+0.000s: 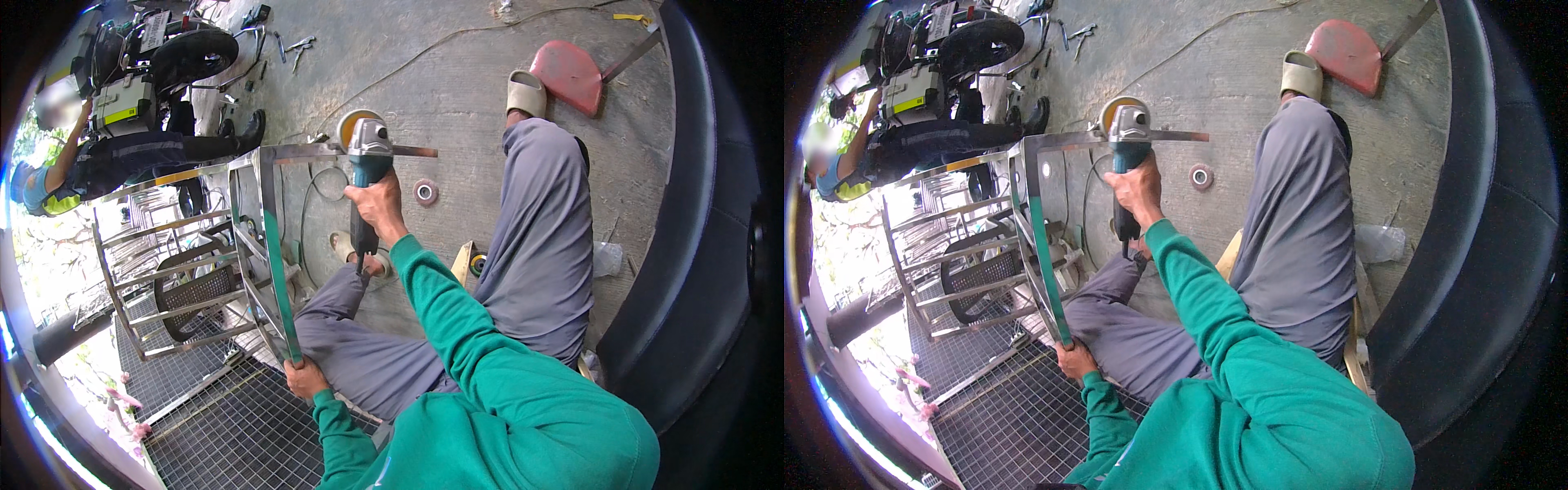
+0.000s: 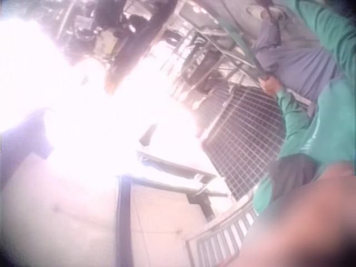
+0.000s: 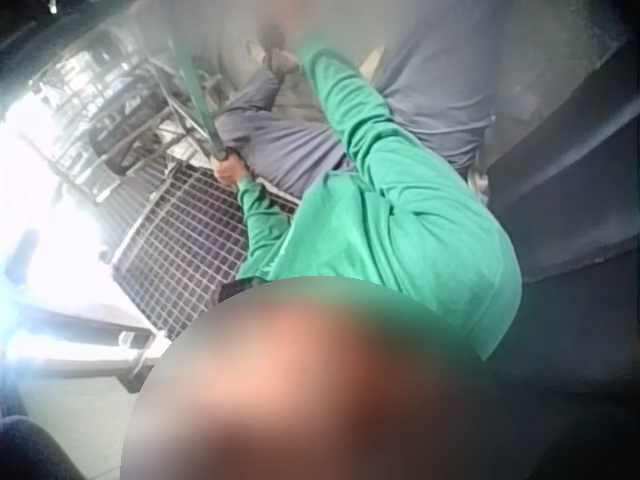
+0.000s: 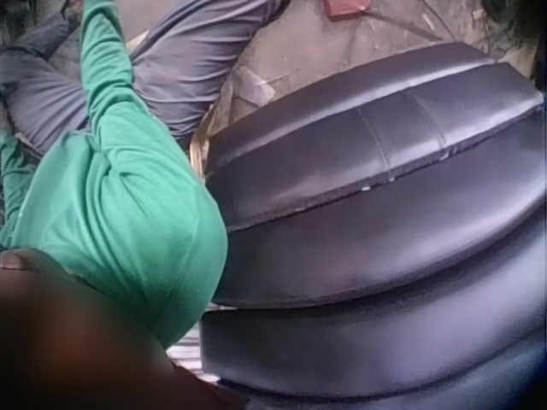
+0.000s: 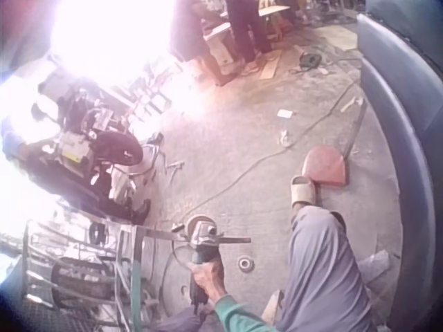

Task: The person sits on the floor and uses an angle grinder to smooth the edges of a rectangular metal frame. The person holds the frame with one hand and operates the grinder with the other, moving along the frame's edges.

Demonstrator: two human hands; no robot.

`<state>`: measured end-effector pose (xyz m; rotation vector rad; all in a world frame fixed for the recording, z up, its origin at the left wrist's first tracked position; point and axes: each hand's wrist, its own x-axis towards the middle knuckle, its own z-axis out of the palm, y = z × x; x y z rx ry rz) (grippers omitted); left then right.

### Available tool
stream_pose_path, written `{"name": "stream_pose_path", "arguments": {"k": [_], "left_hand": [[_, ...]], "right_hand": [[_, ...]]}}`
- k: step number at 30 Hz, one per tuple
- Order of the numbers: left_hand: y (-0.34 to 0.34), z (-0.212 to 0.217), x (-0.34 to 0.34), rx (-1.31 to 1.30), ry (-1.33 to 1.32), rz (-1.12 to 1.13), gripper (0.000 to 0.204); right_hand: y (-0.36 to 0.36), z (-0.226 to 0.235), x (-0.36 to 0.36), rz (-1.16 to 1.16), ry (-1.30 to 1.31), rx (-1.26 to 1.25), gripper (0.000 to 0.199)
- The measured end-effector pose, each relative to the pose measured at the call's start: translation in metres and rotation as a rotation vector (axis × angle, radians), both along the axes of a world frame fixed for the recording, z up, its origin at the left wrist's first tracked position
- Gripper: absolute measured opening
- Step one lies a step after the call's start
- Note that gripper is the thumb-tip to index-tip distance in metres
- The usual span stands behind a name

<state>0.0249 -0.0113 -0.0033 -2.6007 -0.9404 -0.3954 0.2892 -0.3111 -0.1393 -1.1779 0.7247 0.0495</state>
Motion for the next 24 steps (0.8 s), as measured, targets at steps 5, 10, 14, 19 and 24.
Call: {"name": "stream_pose_path", "arguments": {"k": [5,10,14,19,24], "left_hand": [[0.009,-0.001,-0.002,-0.031,-0.016,-0.05,0.032],[0.009,0.002,0.001,-0.032,0.003,-0.01,0.032],[0.003,0.0,0.0,-0.008,0.001,-0.03,0.032],[-0.001,-0.003,-0.003,-0.009,0.001,-0.017,0.034],[0.0,0.003,0.002,0.008,-0.002,-0.029,0.034]], "right_hand": [[-0.011,0.03,0.0,0.072,0.023,-0.184,0.071],[-0.032,0.024,-0.002,0.106,0.144,-0.199,0.068],[-0.032,0.032,-0.001,0.106,0.109,-0.187,0.071],[-0.023,0.045,0.002,0.155,0.003,-0.168,0.076],[-0.02,0.02,0.002,0.125,0.064,-0.119,0.074]]}}
